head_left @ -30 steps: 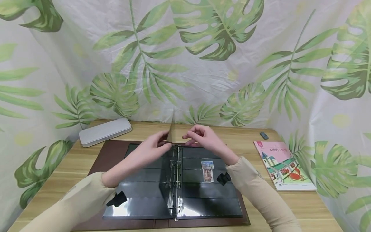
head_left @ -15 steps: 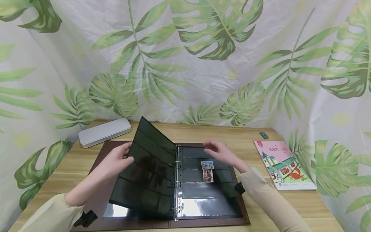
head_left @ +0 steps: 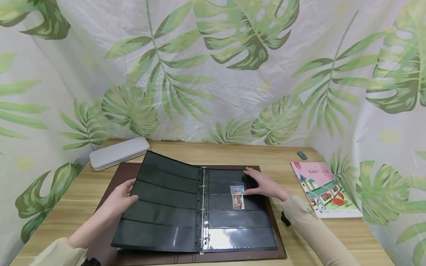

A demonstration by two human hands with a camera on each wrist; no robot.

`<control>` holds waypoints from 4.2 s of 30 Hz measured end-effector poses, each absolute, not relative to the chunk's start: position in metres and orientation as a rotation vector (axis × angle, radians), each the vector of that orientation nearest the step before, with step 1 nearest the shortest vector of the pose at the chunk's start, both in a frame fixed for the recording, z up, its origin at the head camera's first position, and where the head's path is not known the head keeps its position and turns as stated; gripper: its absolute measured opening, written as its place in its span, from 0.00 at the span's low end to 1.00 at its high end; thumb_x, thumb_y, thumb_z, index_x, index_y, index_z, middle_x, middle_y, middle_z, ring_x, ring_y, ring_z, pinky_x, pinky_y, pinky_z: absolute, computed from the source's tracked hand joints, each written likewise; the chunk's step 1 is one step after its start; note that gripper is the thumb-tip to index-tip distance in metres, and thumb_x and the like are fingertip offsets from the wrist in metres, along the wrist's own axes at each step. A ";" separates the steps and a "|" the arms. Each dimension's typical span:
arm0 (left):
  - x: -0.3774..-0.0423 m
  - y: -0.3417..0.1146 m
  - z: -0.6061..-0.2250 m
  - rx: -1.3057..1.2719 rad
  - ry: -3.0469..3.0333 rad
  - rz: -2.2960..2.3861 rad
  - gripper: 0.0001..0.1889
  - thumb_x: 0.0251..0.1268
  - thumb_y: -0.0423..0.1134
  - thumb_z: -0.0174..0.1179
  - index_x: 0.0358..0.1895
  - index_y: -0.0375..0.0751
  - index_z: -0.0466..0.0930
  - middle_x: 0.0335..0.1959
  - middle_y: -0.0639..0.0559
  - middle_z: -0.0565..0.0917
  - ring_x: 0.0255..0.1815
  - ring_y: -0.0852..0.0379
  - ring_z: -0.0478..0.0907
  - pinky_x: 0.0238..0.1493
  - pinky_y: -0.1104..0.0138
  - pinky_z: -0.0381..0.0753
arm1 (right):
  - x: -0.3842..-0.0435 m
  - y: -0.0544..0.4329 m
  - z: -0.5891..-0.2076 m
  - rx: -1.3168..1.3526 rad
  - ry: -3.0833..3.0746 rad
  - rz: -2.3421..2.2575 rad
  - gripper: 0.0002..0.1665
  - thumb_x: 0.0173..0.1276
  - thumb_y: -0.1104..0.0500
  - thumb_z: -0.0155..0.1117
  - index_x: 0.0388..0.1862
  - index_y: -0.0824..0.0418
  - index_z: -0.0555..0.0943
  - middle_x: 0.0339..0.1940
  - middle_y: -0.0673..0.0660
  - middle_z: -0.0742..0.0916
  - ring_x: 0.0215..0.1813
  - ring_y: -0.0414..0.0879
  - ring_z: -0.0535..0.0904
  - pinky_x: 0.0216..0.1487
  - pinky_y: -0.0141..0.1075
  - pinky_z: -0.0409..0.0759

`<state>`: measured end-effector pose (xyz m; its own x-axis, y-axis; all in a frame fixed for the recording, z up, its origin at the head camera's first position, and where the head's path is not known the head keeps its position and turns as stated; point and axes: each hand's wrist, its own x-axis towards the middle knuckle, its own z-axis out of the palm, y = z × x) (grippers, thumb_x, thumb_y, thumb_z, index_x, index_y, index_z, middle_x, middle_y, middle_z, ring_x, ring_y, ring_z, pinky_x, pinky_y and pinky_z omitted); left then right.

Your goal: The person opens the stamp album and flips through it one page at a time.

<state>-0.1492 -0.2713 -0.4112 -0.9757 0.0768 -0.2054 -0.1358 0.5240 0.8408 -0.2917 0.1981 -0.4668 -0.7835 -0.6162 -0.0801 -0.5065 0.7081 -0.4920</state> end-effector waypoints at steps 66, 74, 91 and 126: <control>-0.137 -0.264 -0.491 0.344 3.184 0.417 0.54 0.50 0.65 0.68 0.66 0.18 0.65 0.70 0.20 0.64 0.70 0.24 0.64 0.63 0.34 0.68 | -0.287 0.216 -0.484 -0.961 2.833 -0.598 0.52 0.55 0.41 0.76 0.71 0.68 0.70 0.72 0.69 0.73 0.71 0.66 0.70 0.68 0.59 0.71; -0.135 -0.263 -0.491 0.335 3.181 0.407 0.54 0.51 0.65 0.68 0.66 0.18 0.66 0.70 0.20 0.64 0.70 0.24 0.64 0.62 0.34 0.68 | -0.283 0.212 -0.485 -0.927 2.879 -0.639 0.48 0.51 0.45 0.79 0.68 0.64 0.75 0.42 0.59 0.73 0.40 0.45 0.64 0.39 0.32 0.64; -0.134 -0.263 -0.490 0.345 3.186 0.423 0.54 0.50 0.64 0.69 0.66 0.17 0.66 0.69 0.19 0.64 0.69 0.24 0.65 0.61 0.34 0.69 | -0.282 0.208 -0.465 -0.643 2.909 -0.976 0.57 0.50 0.59 0.81 0.73 0.77 0.60 0.48 0.71 0.77 0.35 0.48 0.75 0.37 0.32 0.75; -0.136 -0.265 -0.492 0.358 3.186 0.415 0.54 0.50 0.64 0.69 0.66 0.17 0.66 0.69 0.19 0.65 0.69 0.24 0.65 0.61 0.34 0.70 | -0.293 0.197 -0.373 -0.371 2.465 -1.372 0.21 0.78 0.56 0.53 0.53 0.74 0.78 0.23 0.47 0.77 0.26 0.38 0.77 0.36 0.36 0.87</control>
<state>-0.1358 -0.2645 -0.4923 -0.9714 0.2061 0.1180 0.2294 0.9427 0.2423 -0.2927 0.1972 -0.3733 -0.9233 -0.3615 -0.1299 -0.0802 0.5121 -0.8552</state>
